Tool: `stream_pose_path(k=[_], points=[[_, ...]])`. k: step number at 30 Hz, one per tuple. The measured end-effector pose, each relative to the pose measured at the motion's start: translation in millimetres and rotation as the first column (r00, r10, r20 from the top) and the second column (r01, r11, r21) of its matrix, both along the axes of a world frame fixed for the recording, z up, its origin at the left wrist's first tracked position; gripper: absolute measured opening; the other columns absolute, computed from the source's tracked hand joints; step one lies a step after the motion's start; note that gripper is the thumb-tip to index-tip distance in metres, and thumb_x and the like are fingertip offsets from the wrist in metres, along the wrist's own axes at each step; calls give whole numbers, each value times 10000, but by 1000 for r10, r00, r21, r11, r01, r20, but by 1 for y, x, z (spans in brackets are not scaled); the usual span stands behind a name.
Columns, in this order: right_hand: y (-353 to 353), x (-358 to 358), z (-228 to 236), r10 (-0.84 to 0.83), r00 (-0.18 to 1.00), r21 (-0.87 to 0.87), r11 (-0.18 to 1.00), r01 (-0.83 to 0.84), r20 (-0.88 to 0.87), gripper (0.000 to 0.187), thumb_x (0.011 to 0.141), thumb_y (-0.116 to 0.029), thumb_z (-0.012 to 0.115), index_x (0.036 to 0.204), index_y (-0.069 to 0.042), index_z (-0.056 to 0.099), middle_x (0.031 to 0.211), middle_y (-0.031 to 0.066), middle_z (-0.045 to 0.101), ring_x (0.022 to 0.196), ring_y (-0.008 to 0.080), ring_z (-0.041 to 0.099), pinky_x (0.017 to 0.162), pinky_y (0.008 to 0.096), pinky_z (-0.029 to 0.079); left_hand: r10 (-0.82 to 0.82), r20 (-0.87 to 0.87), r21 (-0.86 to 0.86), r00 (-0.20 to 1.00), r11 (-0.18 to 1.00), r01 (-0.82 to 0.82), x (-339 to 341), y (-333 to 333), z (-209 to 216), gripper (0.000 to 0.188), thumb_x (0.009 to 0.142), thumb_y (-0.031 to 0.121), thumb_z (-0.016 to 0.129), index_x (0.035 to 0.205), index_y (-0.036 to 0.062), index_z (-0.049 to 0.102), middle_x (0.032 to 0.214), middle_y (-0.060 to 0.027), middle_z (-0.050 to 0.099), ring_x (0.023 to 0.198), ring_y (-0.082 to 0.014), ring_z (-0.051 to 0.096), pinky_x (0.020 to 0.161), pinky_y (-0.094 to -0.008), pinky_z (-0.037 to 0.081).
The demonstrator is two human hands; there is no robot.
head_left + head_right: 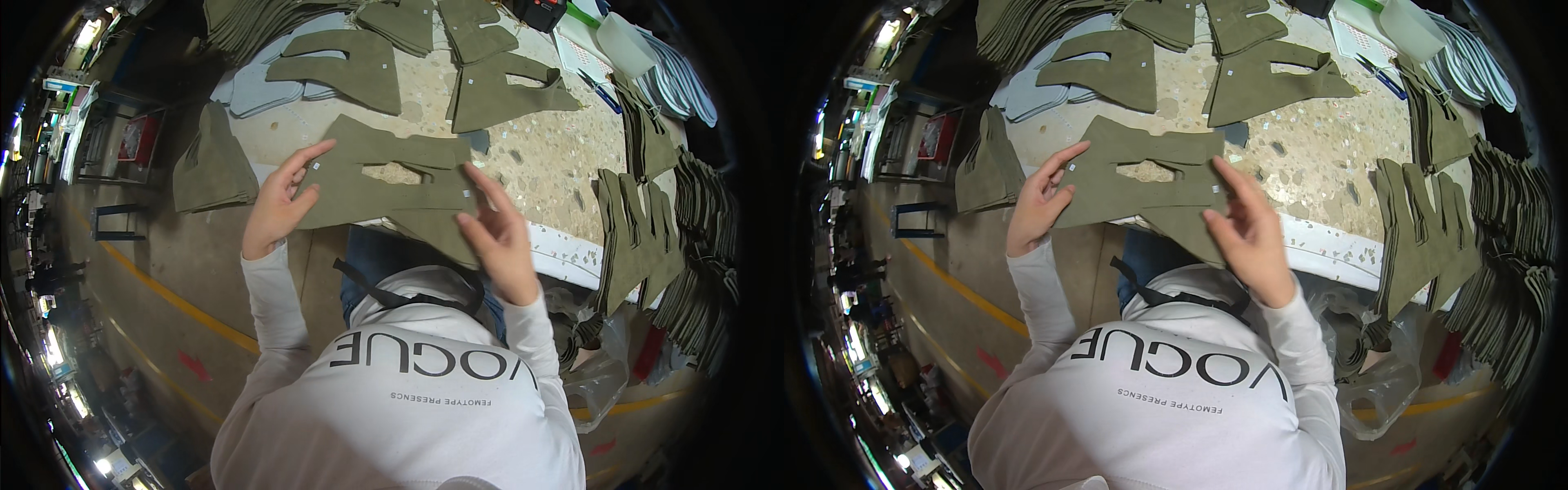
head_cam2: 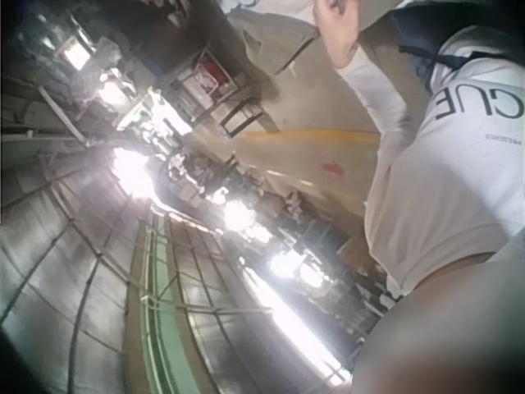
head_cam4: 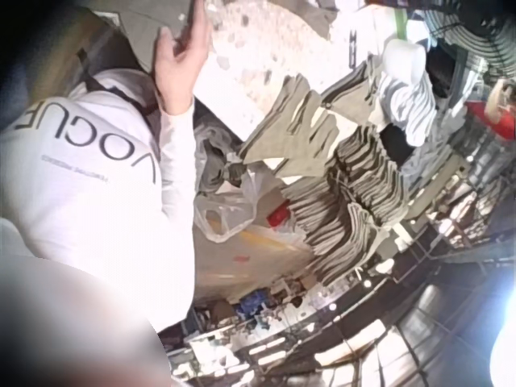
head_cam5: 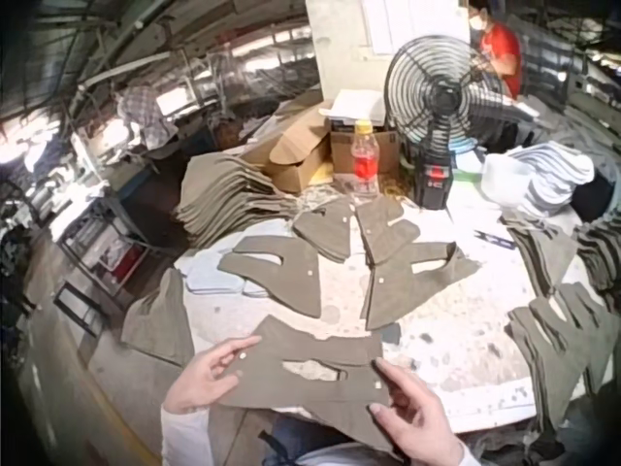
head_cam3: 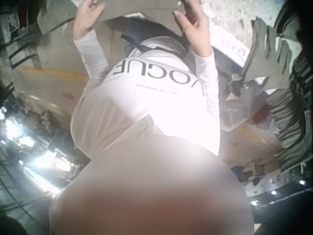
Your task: The person repeatedly picks up olive-green fabric pieces from a table, aligns them, and places them into a growing stack. The person handles the pieces one at a time, occasionally adjusting their orientation before stacking. The process continues throughout the clip without a visible final destination for the stack.
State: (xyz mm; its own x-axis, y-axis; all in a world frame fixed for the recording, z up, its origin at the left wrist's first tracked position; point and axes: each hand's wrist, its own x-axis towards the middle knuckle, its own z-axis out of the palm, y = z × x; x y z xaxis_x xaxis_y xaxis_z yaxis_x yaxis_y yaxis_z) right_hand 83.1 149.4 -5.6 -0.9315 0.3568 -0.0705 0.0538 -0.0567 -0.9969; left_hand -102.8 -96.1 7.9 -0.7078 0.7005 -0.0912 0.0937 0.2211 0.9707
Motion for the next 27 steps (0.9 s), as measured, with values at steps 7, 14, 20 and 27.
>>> stream_pose_path(k=[7,14,20,27], points=[[74,71,75,-157,985,63,985,161,-71,653,854,-130,628,1424,110,419,1457,234,470,1303,257,514,1093,349,375,-25,7,-50,1000,998,25,10,5,-7,627,811,-113,482,1416,54,498,1334,-32,558,1021,-60,530,876,-194,399],[80,78,103,-112,980,124,983,132,-163,781,865,-260,572,1462,155,288,1479,301,399,1365,310,451,1132,372,337,232,-19,-3,973,973,-232,23,5,-16,505,889,-75,512,1381,35,530,1241,-77,641,746,-41,559,662,-179,450],[40,35,91,-128,956,-97,990,105,-263,761,789,-172,671,1393,191,383,1454,328,413,1280,328,532,1094,381,393,277,-43,-95,960,955,-280,20,-4,-17,445,905,-71,502,1331,31,580,1109,-62,694,740,-39,606,648,-179,452],[32,7,26,21,998,48,999,-23,52,563,860,94,555,1412,-11,514,1419,89,512,980,91,578,881,226,450,279,-10,-34,960,960,-279,17,-4,-22,432,908,-78,493,1312,35,598,1096,-49,693,681,-8,550,635,-164,439]])
